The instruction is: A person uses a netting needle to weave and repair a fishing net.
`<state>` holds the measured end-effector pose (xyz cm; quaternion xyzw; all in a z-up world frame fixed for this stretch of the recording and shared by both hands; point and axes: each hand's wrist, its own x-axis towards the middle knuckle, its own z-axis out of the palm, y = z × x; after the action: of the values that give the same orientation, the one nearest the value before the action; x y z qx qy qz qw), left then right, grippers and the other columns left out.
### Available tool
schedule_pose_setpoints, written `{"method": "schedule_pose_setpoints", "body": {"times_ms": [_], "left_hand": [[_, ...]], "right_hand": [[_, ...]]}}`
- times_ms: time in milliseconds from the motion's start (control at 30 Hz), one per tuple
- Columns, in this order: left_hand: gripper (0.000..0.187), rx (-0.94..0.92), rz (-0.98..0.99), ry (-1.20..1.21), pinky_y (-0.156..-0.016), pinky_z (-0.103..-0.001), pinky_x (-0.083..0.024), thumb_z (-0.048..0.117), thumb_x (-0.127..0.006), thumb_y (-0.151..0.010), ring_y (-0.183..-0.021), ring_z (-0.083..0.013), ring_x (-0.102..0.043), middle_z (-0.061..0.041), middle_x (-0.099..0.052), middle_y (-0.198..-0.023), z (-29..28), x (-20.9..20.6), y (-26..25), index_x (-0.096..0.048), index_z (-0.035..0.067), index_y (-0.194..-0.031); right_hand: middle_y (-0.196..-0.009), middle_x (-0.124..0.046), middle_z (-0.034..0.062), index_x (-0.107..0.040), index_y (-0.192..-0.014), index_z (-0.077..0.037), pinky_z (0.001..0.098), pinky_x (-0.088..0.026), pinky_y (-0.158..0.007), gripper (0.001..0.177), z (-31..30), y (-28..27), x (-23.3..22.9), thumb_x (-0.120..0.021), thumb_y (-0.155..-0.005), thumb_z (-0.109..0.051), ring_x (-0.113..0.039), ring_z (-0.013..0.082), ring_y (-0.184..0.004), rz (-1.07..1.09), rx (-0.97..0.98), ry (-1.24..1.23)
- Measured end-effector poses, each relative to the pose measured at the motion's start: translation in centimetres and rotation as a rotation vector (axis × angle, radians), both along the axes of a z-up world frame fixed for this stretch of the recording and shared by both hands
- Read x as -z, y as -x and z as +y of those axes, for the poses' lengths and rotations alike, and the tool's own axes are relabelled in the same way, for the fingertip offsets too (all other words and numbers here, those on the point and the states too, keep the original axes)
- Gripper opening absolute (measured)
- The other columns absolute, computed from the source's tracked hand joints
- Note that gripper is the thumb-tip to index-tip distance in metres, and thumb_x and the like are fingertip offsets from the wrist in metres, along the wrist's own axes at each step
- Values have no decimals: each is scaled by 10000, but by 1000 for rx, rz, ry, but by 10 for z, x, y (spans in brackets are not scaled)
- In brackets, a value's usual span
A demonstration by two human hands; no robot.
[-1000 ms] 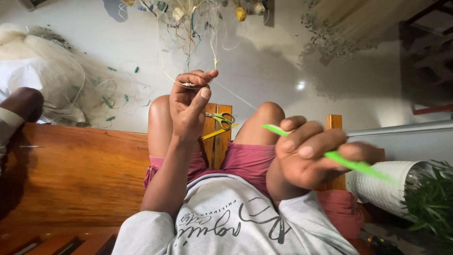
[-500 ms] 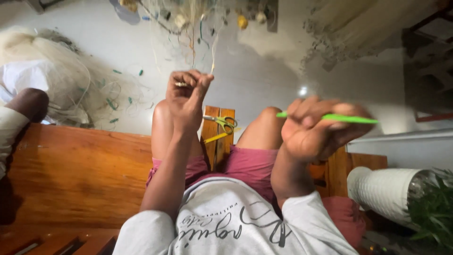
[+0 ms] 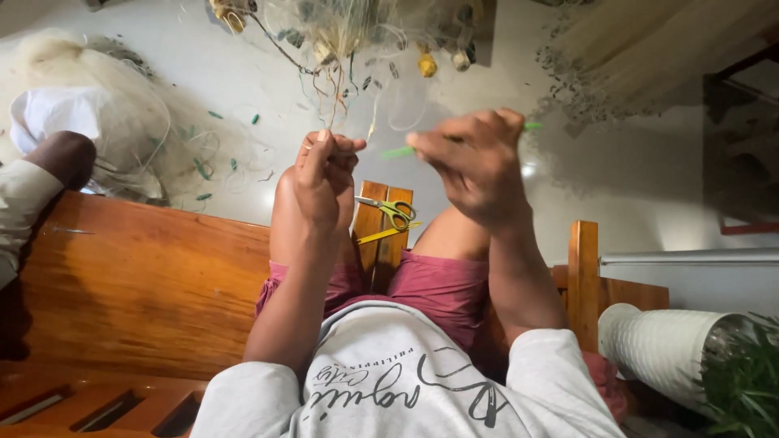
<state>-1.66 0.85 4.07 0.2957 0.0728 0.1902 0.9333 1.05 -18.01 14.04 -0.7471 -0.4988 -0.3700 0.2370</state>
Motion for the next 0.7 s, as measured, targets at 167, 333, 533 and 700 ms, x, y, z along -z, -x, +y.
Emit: {"method": "schedule_pose_setpoints", "body": {"times_ms": [167, 333, 533, 700], "left_hand": [[243, 102, -46, 21, -703, -244, -416, 228, -541, -984, -797, -223, -739, -73, -648, -730, 2, -13, 15, -467, 124, -778], [190, 154, -51, 112, -699, -245, -404, 234, -585, -981, -799, -232, -742, -70, -652, -726, -4, -10, 18, -500, 119, -856], [105, 226, -178, 128, -660, -176, -401, 123, -616, -929, -686, -102, -609, -20, -549, -694, -20, -3, 13, -516, 92, -922], [89, 56, -196, -109, -740, -183, -415, 129, -699, -892, -741, -61, -543, 20, -548, -729, -32, -12, 5, -612, 116, -884]], "right_hand": [[-853, -607, -69, -766, -1013, -276, 324, -326, -824, 84, 29, -10, 6, -686, -993, -293, -588, 126, -782, 97, 145, 71], [-971, -633, 16, -729, -1118, -138, 350, -415, -888, 237, 35, -21, 40, -745, -935, -289, -636, 222, -895, 272, -73, -129], [-1127, -444, 74, -747, -1166, -145, 306, -432, -866, 270, 55, -13, 38, -756, -923, -262, -498, 214, -959, 332, -244, -268], [-1047, -386, 106, -793, -1009, -176, 378, -357, -916, 102, 45, 7, 20, -779, -911, -204, -436, 273, -969, 188, -228, -196]]}}
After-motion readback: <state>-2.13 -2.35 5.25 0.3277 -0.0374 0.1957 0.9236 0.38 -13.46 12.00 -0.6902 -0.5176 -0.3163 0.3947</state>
